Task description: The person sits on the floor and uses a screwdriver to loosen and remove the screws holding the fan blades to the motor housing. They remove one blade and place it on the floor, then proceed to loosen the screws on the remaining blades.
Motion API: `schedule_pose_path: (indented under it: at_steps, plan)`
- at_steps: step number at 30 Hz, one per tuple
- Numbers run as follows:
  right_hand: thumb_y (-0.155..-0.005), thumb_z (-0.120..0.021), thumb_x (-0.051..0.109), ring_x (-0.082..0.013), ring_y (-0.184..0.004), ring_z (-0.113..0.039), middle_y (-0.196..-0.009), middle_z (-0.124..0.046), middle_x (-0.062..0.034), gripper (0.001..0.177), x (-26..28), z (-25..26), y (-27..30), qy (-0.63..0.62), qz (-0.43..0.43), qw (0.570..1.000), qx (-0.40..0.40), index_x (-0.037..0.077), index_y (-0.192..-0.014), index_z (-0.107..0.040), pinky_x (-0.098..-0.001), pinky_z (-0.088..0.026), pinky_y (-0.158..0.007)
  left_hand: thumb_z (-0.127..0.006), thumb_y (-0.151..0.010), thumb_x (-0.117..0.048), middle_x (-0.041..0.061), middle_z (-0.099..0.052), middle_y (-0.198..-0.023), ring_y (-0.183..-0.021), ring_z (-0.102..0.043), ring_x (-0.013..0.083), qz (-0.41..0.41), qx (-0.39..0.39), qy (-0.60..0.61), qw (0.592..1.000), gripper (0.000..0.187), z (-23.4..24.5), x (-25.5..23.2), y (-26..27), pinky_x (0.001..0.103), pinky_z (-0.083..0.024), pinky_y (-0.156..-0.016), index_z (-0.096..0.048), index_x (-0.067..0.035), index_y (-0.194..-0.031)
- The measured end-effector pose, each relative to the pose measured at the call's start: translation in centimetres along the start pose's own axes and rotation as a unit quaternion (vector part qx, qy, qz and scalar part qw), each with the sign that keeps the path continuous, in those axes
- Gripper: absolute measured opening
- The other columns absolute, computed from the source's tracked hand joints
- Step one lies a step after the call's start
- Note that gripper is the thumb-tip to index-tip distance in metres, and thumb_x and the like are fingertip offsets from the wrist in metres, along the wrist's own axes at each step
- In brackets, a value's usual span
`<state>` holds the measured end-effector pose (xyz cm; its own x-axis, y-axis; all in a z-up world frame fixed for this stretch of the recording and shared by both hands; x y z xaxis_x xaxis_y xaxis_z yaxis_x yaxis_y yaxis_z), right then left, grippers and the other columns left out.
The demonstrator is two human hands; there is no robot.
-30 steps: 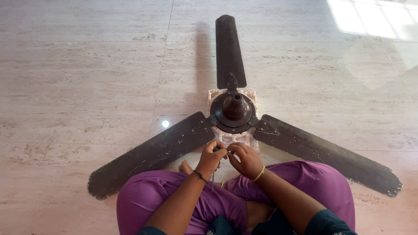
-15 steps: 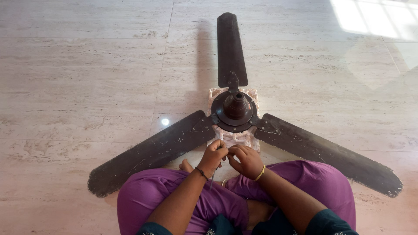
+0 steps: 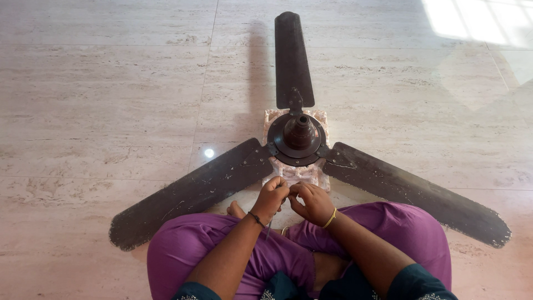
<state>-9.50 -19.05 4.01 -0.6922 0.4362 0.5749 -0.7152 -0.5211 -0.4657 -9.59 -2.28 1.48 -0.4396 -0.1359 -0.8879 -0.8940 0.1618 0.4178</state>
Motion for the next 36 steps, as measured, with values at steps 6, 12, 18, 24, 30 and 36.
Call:
schedule_pose_path:
  at_steps: [6,12,18,24,30,36]
  plan:
    - [-0.081,-0.075,0.008,-0.0265,-0.079,-0.069,-0.092,-0.07,-0.0103,0.029,0.0,0.0,0.0,-0.003,0.013,1.0,0.01,0.004,-0.105,-0.06,-0.039,-0.055,-0.071,-0.059,-0.084,-0.009,-0.005,-0.049,-0.063,-0.05,-0.038,0.0051,-0.045,-0.015,0.004,0.999,0.012,-0.1,0.6,-0.3,0.024,-0.031,-0.041,-0.051,-0.013,-0.076]
    - [-0.084,-0.075,0.009,-0.0263,-0.079,-0.07,-0.089,-0.069,-0.01,0.027,0.0,0.0,0.0,-0.016,0.018,0.999,0.027,0.004,-0.105,-0.059,-0.0389,-0.055,-0.069,-0.059,-0.084,-0.007,-0.006,-0.048,-0.067,-0.057,-0.038,0.0021,-0.09,-0.009,-0.008,0.996,0.014,0.2,1.8,-0.9,0.023,-0.032,-0.047,-0.05,-0.012,-0.075]
    - [-0.084,-0.074,0.009,-0.0278,-0.082,-0.071,-0.095,-0.071,-0.0111,0.027,-0.4,0.1,-0.1,-0.023,0.009,0.999,0.025,0.004,-0.105,-0.058,-0.038,-0.056,-0.072,-0.061,-0.086,-0.01,-0.004,-0.05,-0.068,-0.057,-0.041,0.0028,-0.1,-0.012,-0.003,0.995,0.01,0.1,2.1,-1.5,0.023,-0.033,-0.047,-0.054,-0.011,-0.08]
    - [-0.088,-0.069,0.019,-0.0331,-0.087,-0.071,-0.095,-0.072,-0.0133,0.027,-3.8,-0.8,0.8,-0.006,-0.133,0.983,0.127,0.005,-0.11,-0.061,-0.0429,-0.055,-0.075,-0.065,-0.091,-0.024,-0.002,-0.06,-0.078,-0.061,-0.052,0.0053,-0.031,-0.029,-0.022,0.999,0.017,0.4,2.9,-2.1,0.023,-0.043,-0.052,-0.061,-0.008,-0.095]
    - [-0.088,-0.064,0.031,-0.0366,-0.092,-0.069,-0.095,-0.074,-0.0149,0.026,-7.0,-1.9,2.4,0.086,-0.254,0.894,0.358,0.01,-0.103,-0.066,-0.0475,-0.054,-0.081,-0.064,-0.095,-0.032,0.001,-0.067,-0.086,-0.065,-0.053,0.0055,-0.067,-0.042,-0.016,0.997,0.027,0.4,3.6,-3.0,0.024,-0.048,-0.058,-0.063,-0.006,-0.102]
    - [-0.087,-0.064,0.031,-0.0374,-0.094,-0.07,-0.097,-0.075,-0.0167,0.026,-8.1,-0.7,2.1,0.108,-0.346,0.865,0.346,0.011,-0.103,-0.068,-0.0478,-0.053,-0.083,-0.063,-0.097,-0.029,0.003,-0.068,-0.086,-0.064,-0.053,0.0065,-0.066,-0.044,0.004,0.997,0.025,0.7,4.0,-2.8,0.023,-0.045,-0.059,-0.063,-0.004,-0.101]
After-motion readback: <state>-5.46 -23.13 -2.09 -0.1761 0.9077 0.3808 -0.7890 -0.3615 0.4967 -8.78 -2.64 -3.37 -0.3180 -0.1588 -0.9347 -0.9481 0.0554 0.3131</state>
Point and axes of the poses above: each hand's wrist, its own y-axis away from the middle knuckle, its own z-axis out of the back of the hand, x = y × z, the point moved 2 cm from there along -y, towards the middle knuckle
